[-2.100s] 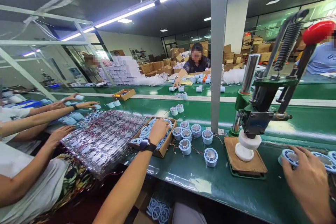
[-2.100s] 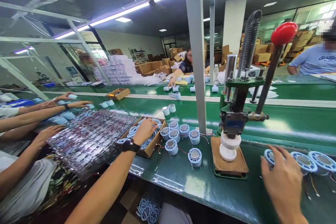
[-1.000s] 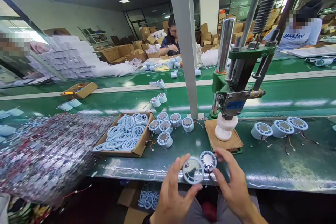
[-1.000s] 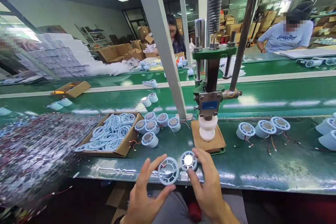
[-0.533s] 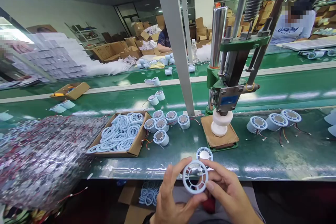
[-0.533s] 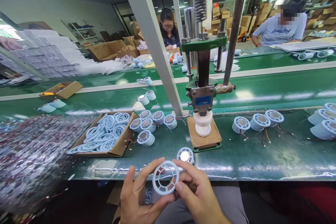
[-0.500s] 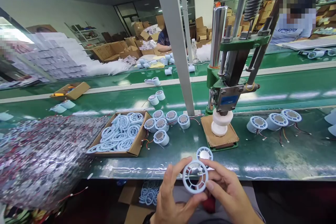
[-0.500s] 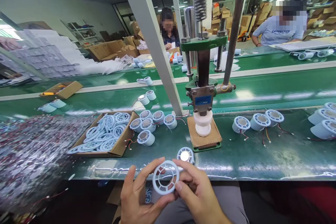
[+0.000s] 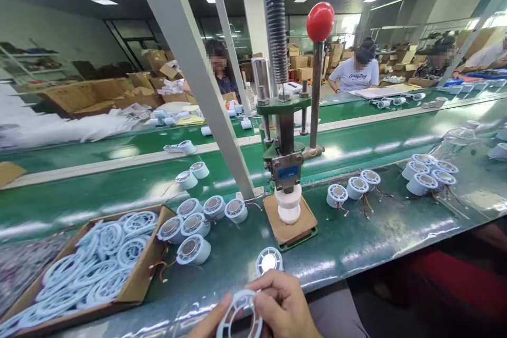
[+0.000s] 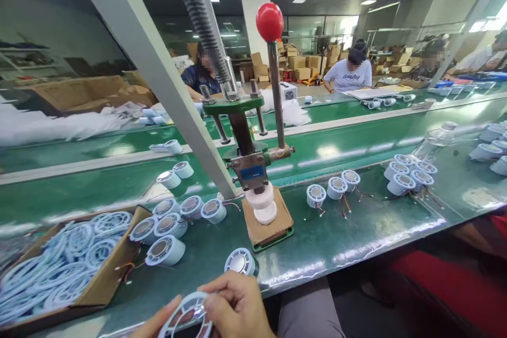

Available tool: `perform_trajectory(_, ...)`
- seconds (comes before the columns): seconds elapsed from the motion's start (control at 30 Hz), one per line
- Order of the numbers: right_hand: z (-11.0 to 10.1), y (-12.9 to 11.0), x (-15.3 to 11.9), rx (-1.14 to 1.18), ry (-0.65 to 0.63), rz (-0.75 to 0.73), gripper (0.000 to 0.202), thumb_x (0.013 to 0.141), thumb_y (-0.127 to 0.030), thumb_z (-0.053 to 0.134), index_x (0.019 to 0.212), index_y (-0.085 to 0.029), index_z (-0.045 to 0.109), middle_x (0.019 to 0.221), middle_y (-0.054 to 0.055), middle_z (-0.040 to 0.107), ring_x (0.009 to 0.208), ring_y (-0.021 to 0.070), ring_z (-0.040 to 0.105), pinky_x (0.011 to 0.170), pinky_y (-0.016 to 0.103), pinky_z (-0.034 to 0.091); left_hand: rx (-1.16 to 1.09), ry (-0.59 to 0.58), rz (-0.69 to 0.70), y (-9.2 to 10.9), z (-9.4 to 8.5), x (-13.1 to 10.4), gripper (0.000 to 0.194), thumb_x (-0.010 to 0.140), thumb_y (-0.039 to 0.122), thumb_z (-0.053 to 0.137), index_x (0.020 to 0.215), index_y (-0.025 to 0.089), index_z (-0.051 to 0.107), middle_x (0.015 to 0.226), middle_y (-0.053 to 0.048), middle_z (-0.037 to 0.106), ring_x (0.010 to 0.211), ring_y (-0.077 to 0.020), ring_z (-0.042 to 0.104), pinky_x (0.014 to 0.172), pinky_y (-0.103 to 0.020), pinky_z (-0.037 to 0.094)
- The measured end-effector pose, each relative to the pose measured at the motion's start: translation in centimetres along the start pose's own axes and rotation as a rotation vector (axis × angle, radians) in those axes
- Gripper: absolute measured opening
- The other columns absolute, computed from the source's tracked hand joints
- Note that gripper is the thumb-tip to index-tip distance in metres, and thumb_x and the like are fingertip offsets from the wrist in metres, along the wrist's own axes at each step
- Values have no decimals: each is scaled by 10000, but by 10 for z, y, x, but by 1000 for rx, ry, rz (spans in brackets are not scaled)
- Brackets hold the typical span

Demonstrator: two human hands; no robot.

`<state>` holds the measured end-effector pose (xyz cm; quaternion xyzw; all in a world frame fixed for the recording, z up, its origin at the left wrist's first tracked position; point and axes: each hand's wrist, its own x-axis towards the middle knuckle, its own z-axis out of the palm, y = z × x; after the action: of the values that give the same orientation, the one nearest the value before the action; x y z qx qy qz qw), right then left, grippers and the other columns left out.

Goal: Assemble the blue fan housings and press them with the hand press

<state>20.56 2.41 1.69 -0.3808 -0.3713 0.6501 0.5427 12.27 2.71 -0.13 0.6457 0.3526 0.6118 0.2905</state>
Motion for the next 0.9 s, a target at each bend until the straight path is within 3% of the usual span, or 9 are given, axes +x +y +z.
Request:
perform_trajectory(0.13,4,-17,-5,-11,50,-14,578,816,-713,598,839,-139,660,544,-13,563,411,69,469,394,171,376,59,61,-5,10,-31,0,1012,546,414,946,1412,287,439,1039,-118,769,859,-300,768,671,-393,658)
perform_trajectory(0.23,2,-26,-5,-18,43,-29,533,876,-664,560,802,-149,680,574,0,586,446,88,515,425,187,424,47,26,50,15,-56,-1,999,628,307,919,1465,338,374,1114,-125,753,880,-284,768,688,-394,661)
perform_trajectory(0.37,4,-30,-4,-53,55,-53,517,886,-644,559,786,-155,695,581,-3,583,456,92,521,438,195,437,35,-37,111,14,-65,3,987,704,241,869,1509,376,314,1194,-125,726,985,-273,747,755,-394,657)
perform_trajectory(0.53,5,-29,-4,-247,25,-112,470,968,-542,461,847,-166,717,592,1,621,478,112,571,497,217,476,114,-39,102,16,-65,6,943,755,337,826,1525,356,283,1170,-114,727,947,-248,754,747,-356,652)
perform_trajectory(0.63,-14,-28,0,-576,64,-320,318,976,-383,482,929,-182,724,652,10,690,557,128,635,571,222,502,281,-140,56,14,-74,-15,780,766,532,761,1430,253,463,1083,-126,748,919,-260,755,777,-352,640)
perform_trajectory(0.7,-36,-26,8,-809,201,-514,219,941,-310,537,969,-182,712,777,35,737,661,144,674,641,232,522,375,-278,51,1,-84,-44,752,776,660,676,1360,203,546,1045,-139,759,933,-276,749,831,-366,625)
perform_trajectory(0.77,-57,-21,18,-969,319,-639,191,920,-289,564,1005,-173,690,888,60,738,729,156,676,691,249,532,458,-361,-6,-24,-99,-77,706,831,676,592,1338,184,576,1061,-150,762,980,-287,740,868,-376,612)
perform_trajectory(0.8,-66,-18,23,-1022,337,-665,194,920,-288,566,1024,-169,679,908,64,728,736,158,667,699,256,532,544,-328,-96,-40,-109,-92,634,857,632,584,1296,175,610,1090,-160,757,1007,-292,734,872,-378,609)
perform_trajectory(0.9,-81,-6,33,-1105,329,-709,203,941,-289,544,1059,-165,653,939,73,699,768,171,649,713,280,528,836,43,-396,-94,-139,-118,514,908,523,523,1201,118,644,1108,-207,740,1008,-319,730,845,-432,606)
